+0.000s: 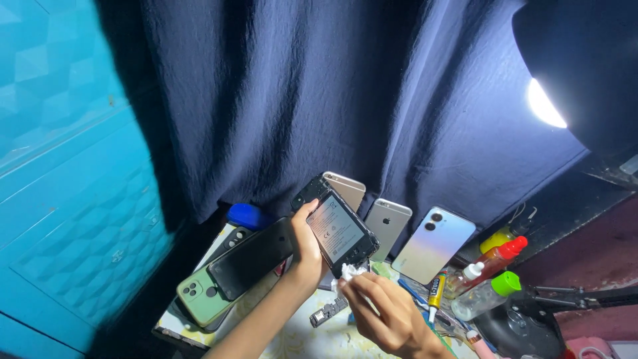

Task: Cleaning the internal parts of a disassembled smartphone using a cloth and a toothbrush on a repair bench.

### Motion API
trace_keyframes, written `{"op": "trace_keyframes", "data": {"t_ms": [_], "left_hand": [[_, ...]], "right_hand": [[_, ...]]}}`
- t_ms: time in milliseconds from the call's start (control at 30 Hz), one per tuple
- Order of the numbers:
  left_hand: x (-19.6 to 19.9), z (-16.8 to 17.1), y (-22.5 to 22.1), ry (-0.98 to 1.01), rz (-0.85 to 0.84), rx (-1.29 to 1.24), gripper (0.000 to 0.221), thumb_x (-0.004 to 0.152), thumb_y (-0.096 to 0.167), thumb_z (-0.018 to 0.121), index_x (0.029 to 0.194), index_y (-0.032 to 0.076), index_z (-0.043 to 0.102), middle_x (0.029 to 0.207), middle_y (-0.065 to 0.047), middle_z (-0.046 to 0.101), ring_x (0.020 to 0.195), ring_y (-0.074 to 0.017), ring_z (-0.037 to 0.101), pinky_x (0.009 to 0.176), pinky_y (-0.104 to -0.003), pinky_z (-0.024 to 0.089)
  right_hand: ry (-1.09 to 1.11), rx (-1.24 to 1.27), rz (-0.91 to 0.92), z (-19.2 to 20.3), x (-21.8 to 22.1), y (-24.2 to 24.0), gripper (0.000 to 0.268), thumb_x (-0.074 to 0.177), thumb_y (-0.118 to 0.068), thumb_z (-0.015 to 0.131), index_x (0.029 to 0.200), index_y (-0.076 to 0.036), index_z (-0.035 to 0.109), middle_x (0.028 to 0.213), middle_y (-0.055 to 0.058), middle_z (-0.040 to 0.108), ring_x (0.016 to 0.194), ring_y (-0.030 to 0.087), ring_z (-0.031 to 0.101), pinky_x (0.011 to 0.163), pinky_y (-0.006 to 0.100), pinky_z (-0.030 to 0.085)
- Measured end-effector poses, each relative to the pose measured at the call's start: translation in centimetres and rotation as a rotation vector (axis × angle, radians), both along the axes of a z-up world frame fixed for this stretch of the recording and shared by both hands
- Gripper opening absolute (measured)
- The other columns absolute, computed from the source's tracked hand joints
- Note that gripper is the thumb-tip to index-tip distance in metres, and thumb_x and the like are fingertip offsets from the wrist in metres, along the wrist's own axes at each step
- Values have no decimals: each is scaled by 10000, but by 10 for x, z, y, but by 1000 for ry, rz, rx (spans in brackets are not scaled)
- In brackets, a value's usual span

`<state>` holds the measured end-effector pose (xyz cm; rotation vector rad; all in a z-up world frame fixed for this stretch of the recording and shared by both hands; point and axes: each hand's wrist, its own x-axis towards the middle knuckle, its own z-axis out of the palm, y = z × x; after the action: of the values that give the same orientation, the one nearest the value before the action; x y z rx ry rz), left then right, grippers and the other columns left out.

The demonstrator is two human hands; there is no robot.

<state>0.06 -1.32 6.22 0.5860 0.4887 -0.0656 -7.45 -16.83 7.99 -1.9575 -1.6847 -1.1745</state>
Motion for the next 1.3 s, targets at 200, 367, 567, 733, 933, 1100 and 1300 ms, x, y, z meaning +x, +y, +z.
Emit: {"op": "trace_keyframes", "data": {"t_ms": [200,367,567,733,933,1100,1300], "left_hand": [[-3,-5,1,-52,-6,27,475,896,518,504,1051,95,654,1004,-157,694,927,-300,651,761,-389,527],[-16,12,-1,-59,126,99,314,878,385,582,948,81,552,906,-180,641,838,-316,644,695,-411,534],[-22,22,-4,-62,175,200,331,845,278,634,1030,92,431,922,-200,581,841,-314,608,690,-427,529],[-11,5,-5,-126,256,266,291,829,234,665,981,89,463,905,-173,608,817,-277,627,687,-397,530],[-13,12,-8,-195,221,255,222,805,143,653,1008,65,608,908,-167,686,801,-279,669,712,-397,555],[-12,7,-7,-197,206,249,238,822,146,648,1026,81,544,945,-178,661,828,-282,672,724,-399,567],[-15,2,-5,-294,252,293,302,802,188,649,1069,70,572,973,-206,719,842,-321,691,683,-425,557]], "right_hand": [[56,176,-157,18,10,-16,142,942,20,630,1056,84,685,947,213,658,717,277,654,603,361,525],[103,242,-230,25,27,-37,131,932,64,650,1056,69,691,972,188,671,820,260,681,736,331,565],[417,129,-209,54,16,-49,128,910,-7,677,1033,-4,712,958,112,691,817,194,705,749,296,590],[458,-52,-230,45,11,-46,113,946,-57,633,1049,-20,659,968,119,660,749,221,684,654,320,566],[474,-94,-292,38,3,-51,124,934,-65,630,1056,-77,649,1239,134,609,874,172,740,740,305,585],[358,-101,-307,42,0,-52,161,961,-17,564,1110,-8,627,1120,147,641,910,265,689,813,365,569],[201,-147,-252,18,1,-36,171,956,18,560,1090,-8,664,977,111,657,828,250,665,689,359,572]]}}
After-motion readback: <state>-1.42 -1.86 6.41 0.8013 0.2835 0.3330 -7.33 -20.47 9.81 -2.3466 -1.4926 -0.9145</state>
